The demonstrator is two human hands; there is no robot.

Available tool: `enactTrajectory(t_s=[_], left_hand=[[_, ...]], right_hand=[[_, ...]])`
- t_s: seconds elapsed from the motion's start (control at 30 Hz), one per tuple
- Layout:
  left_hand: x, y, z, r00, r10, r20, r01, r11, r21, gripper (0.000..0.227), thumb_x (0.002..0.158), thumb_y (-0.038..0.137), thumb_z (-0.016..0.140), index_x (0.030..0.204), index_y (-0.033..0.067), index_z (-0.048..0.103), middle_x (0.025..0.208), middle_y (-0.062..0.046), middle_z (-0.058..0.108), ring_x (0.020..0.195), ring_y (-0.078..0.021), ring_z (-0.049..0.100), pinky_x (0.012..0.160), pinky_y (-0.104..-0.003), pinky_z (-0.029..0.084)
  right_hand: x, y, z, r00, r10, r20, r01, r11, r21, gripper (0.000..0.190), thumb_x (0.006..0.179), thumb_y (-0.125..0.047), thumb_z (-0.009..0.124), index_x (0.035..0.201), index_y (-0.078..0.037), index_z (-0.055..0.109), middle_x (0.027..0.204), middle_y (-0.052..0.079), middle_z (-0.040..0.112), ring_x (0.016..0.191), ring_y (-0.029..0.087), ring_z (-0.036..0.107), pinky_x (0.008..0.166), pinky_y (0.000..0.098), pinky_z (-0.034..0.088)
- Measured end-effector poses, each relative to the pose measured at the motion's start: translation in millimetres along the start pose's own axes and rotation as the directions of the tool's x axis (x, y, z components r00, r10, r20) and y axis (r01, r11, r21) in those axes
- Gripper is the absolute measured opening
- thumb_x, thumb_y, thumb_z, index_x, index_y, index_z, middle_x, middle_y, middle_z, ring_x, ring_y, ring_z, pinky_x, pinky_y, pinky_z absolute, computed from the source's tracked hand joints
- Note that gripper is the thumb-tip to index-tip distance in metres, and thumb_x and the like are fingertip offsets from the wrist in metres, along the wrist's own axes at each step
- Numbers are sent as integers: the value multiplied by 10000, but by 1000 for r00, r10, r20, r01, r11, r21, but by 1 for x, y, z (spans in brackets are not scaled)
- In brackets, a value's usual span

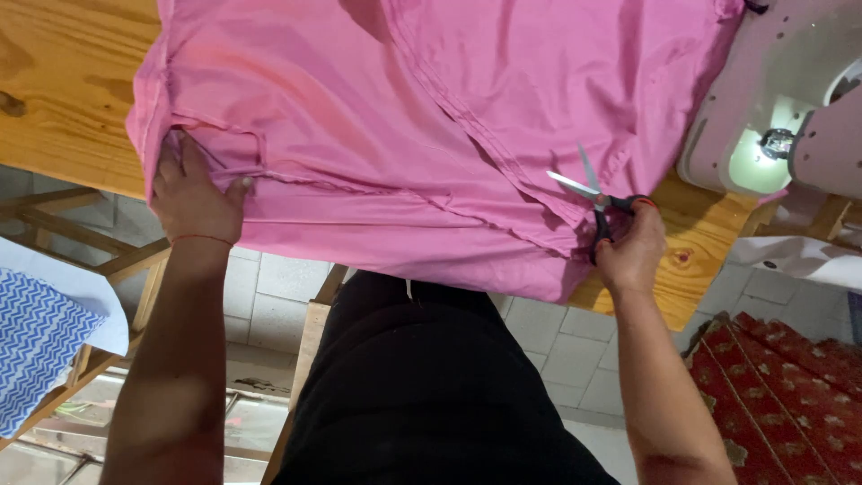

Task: The person uses scissors to cut a pink fabric garment laid on a wooden table. They trim seams and edges, then fold and smooth the fabric. Finally, they cut a long strip of pink fabric into smaller pieces.

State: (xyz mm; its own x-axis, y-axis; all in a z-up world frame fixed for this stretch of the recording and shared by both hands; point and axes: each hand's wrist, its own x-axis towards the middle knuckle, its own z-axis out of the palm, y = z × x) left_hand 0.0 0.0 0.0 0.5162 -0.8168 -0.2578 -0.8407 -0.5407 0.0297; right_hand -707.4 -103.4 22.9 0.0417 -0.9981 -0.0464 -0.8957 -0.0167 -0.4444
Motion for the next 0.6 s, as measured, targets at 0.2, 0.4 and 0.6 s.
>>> enactTrajectory(t_s=[0.2, 0.4, 0.6], left_hand=[[-6, 3, 43, 708, 504, -495, -506, 851, 142, 451, 1126, 290, 877, 1542, 119, 830, 1385, -133, 745, 1359, -376, 713, 1154, -485, 549], [-52, 83, -13, 935, 342, 97, -335, 939, -84, 975, 993, 419, 925, 1853, 255, 498, 1923, -107, 413, 1784, -382, 298, 1355, -711, 316], [-30, 87, -73, 904, 131, 407, -104, 991, -87, 1617, 830, 586, 1050, 1978, 317, -57, 2035, -179, -101, 1846, -471, -145, 1372, -922, 75]], right_hand=[[-5, -50, 8, 989, -113, -93, 128, 978, 166, 589, 849, 87, 919, 1394, -83, 775, 1256, 197, 785, 1255, 514, 753, 1174, 560, 553], [-39, -89, 53, 945, -327, 18, 314, 921, 232, 673, 718, 97, 961, 1336, -19, 721, 1223, 265, 761, 1219, 574, 739, 1122, 648, 566], [-48, -22, 53, 903, -429, 0, 424, 892, 158, 778, 590, 182, 912, 1319, 33, 684, 1311, 308, 728, 1247, 597, 720, 1157, 650, 555]])
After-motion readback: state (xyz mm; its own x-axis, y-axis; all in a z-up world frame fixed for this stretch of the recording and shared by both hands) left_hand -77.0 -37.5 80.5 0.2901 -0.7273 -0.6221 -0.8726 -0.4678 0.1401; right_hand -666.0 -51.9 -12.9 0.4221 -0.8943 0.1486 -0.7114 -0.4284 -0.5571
